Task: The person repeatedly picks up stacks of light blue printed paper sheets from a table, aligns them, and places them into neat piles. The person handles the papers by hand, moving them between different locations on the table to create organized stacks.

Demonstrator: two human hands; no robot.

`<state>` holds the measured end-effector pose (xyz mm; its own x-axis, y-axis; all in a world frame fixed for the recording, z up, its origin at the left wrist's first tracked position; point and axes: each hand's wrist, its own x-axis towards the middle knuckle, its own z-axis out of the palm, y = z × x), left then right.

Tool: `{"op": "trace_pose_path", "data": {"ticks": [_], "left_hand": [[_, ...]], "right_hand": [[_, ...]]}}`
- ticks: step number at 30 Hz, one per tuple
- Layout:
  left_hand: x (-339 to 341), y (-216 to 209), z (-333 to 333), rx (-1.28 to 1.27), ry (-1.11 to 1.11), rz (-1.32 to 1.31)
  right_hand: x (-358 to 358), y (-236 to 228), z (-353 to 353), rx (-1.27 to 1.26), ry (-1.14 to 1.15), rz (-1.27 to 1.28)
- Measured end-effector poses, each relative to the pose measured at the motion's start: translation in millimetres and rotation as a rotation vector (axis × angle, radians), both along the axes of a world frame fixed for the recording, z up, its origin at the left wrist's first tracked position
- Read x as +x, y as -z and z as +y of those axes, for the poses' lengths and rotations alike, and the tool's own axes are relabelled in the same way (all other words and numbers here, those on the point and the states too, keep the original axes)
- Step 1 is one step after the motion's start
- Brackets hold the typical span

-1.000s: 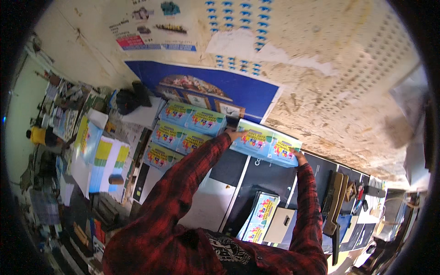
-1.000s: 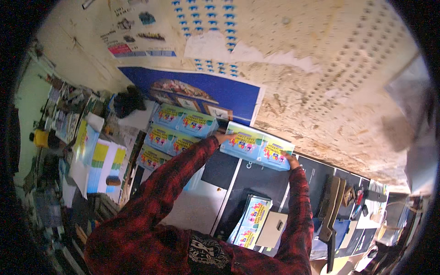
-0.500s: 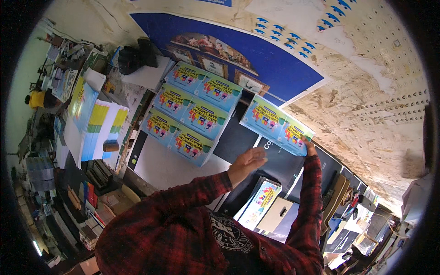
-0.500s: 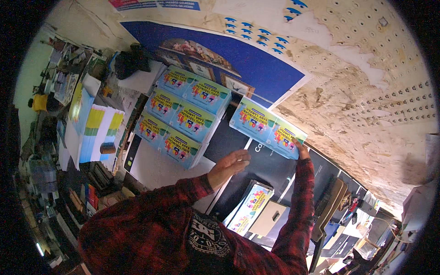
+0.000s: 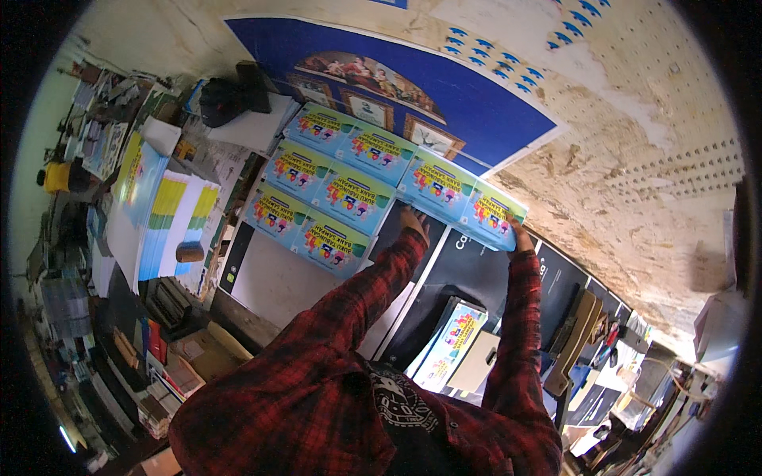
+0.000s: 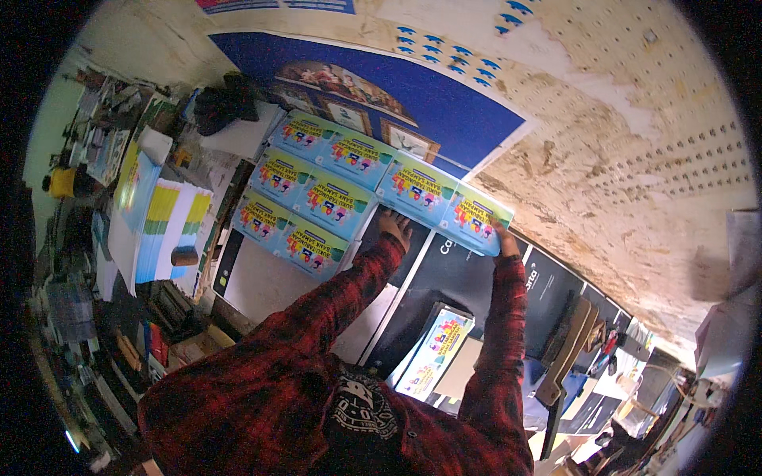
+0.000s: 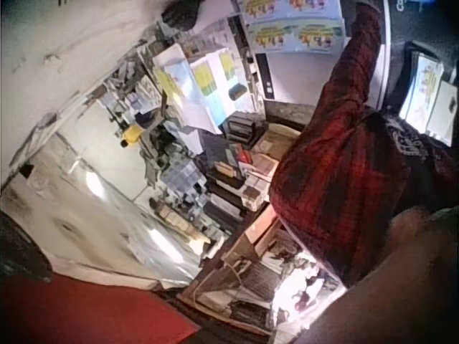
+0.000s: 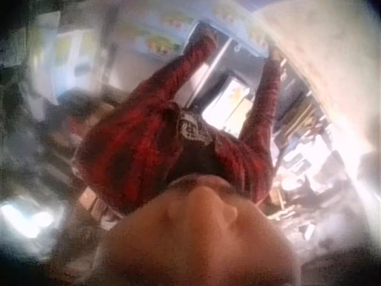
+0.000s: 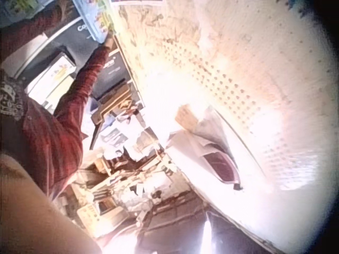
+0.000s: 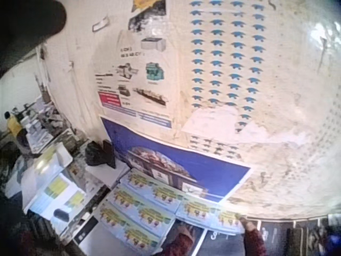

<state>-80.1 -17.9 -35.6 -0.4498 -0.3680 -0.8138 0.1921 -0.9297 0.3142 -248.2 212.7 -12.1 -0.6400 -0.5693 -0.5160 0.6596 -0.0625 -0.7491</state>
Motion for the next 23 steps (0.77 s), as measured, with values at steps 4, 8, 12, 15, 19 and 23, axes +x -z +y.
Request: {"op": "trace_pose_path", "data": {"ticks": [4, 8, 12, 15, 19, 23], "left_hand": [[-3, -31, -3, 0.027, 0.013, -0.097], [1, -27, -11, 0.068, -0.075, -0.105], [-7, -25, -7, 0.114, -0.139, -0.090], [-12, -29, -9, 0.136, -0.098, -0.107], [-13, -23, -12, 0.134, -0.141, -0.156], [-22, -37, -4, 0.153, -0.266, -0.097]], "right_hand": [[26, -23, 28, -0.293, 0.307, -0.278], [107, -29, 16, -0.150, 1.088, -0.336], [141, -22, -23, -0.397, 1.034, -0.594], [117, -24, -50, -0.342, 1.255, -0.621], [115, -28, -60, -0.364, 1.282, -0.623], [105, -45, -66, -0.480, 1.187, -0.602]]}}
